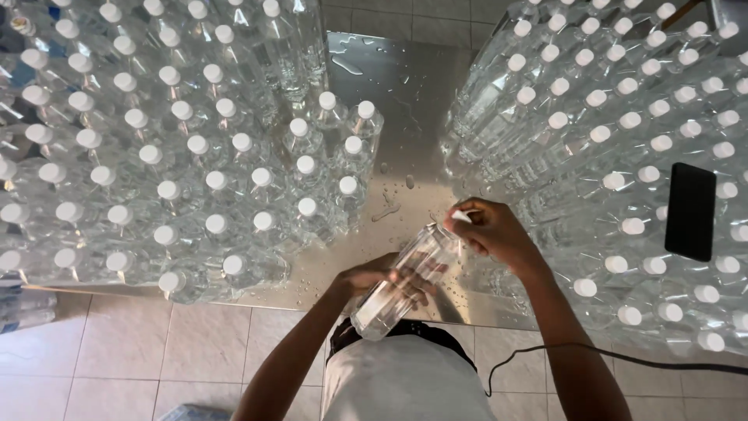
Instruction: Inspecting and organizing filled water bottles on a metal table
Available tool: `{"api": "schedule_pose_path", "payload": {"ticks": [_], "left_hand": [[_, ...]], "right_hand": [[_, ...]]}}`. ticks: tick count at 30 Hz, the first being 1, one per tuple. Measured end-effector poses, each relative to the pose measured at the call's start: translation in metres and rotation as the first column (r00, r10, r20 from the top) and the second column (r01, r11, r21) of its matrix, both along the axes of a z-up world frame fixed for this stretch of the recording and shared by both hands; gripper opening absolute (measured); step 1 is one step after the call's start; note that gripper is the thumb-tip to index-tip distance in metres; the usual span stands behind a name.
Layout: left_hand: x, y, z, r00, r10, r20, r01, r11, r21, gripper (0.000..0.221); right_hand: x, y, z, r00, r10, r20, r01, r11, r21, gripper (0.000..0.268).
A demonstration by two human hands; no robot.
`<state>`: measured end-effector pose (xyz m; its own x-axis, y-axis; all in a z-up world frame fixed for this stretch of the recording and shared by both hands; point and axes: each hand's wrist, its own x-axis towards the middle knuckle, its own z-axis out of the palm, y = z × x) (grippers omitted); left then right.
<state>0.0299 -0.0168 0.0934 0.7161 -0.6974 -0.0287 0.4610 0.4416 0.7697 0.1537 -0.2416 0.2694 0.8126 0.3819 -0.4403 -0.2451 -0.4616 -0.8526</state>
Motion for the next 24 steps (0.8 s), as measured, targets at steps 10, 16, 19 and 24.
{"api": "schedule_pose_path", "payload": {"ticks": [10,16,19,24], "left_hand": [[-0.027,0.012,-0.035,0.843,0.122,-0.523,-0.116,0.992,0.044,0.074],[-0.012,-0.022,-0.200,0.879,0.305,-0.365,-0.311,0.949,0.045,0.054],[-0.017,-0.002,-0.097,0.981,0.116,-0.158,-0.057,0.940,0.336,0.091],[-0.023,0.033,-0.008,0.993,0.030,-0.115,0.034,0.858,0.512,0.137]], "right_hand": [[0.022,-0.026,-0.136,0.934,0.266,0.239,-0.204,0.945,-0.255,0.043],[0.032,-0.017,-0.137,0.911,0.371,0.178,-0.371,0.928,-0.037,0.047],[0.038,-0.019,-0.113,0.924,0.381,0.026,-0.366,0.903,-0.225,0.043],[0.032,-0.018,-0.093,0.916,0.400,-0.021,-0.390,0.878,-0.279,0.043]]}}
